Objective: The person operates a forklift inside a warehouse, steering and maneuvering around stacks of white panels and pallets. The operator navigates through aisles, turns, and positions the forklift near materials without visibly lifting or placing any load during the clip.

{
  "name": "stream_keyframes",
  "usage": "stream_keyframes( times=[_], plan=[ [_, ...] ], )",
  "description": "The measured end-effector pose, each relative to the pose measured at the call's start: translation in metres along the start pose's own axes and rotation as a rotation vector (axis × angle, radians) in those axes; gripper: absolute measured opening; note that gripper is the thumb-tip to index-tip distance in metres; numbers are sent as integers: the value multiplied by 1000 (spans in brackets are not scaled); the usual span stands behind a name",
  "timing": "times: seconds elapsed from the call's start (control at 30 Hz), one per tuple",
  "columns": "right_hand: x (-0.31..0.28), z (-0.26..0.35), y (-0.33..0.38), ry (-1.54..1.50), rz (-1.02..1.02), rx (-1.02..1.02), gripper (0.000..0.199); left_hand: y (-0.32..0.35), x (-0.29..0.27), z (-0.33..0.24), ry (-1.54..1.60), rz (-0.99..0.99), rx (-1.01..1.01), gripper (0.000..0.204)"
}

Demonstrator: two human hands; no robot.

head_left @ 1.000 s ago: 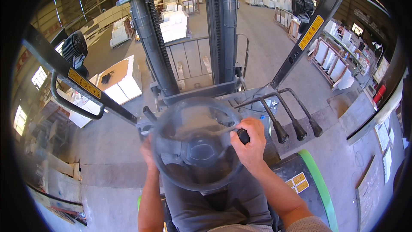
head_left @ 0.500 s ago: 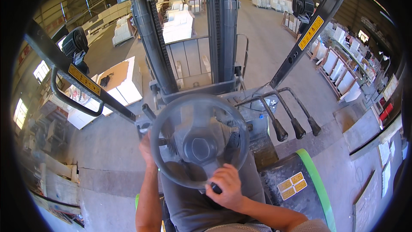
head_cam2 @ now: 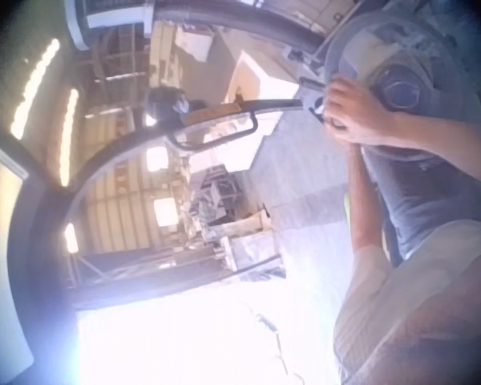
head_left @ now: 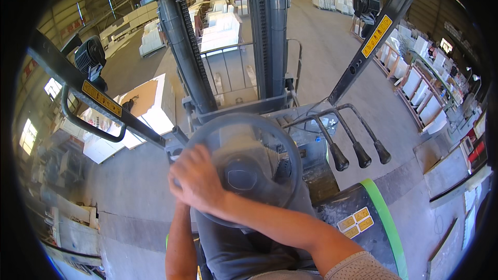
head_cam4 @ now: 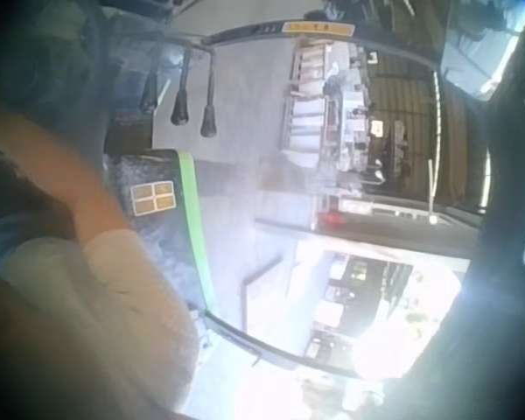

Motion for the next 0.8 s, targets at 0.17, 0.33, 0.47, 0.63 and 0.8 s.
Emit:
stream_keyframes(
  times=[0.17, 0.33, 0.47, 0.63, 0.8],
  plan=[
    [-40, -88, -65, 194, -163, -1, 23, -24, 15, -4, -119, 16, 84, 33],
    [-99, -138, -66, 301, -317, 17, 25, -50, 31, 7, 183, -67, 52, 12],
    [-124, -167, -58, 315, -305, 88, 23, -70, 48, 15, 120, -62, 79, 13],
    [-128, -196, -55, 323, -301, 142, 23, -91, 61, 17, -16, -64, 113, 13],
    [-112, -221, -64, 317, -297, 146, 24, -114, 73, 24, -54, -87, 98, 12]
  ],
)
Point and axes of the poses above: each hand's wrist, its own y-axis away from the middle knuckle, its own x-axis out of the palm, z = x × y, the point moved 10 cm from there along -y, towards the middle knuckle, and after that the axes turned 6 degrees about -z, right-handed, at the moved point
